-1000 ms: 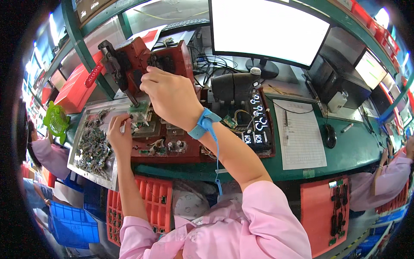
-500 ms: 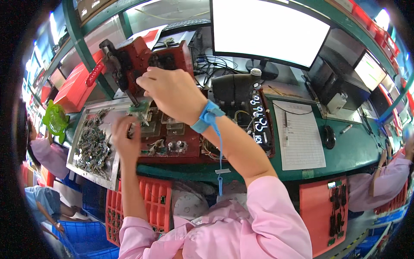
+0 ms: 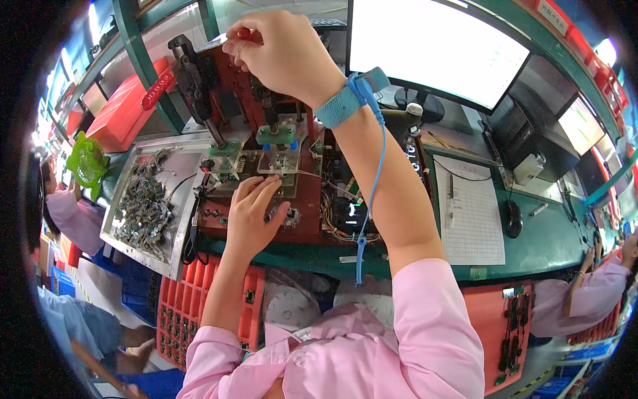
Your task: Assembling electronic components by placing circuit boards into a test fixture and recording data on a log sheet.
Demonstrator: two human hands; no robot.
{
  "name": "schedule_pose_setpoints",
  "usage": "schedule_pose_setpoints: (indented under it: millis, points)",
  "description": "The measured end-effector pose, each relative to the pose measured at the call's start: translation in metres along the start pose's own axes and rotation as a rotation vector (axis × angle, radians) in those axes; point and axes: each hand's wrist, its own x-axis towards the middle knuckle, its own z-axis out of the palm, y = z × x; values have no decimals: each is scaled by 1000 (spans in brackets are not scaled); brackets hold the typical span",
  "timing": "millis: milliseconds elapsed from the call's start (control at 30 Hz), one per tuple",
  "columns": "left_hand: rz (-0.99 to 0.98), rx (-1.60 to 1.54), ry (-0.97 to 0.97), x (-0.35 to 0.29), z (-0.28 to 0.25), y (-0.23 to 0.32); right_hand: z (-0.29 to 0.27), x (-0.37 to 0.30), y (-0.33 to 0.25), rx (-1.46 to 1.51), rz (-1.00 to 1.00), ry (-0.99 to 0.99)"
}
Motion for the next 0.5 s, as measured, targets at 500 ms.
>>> schedule_pose_setpoints:
  millis: [500]
  points:
    - [-80,4,185,-2,-23,-20,14,-56,-6,-10,9,-38]
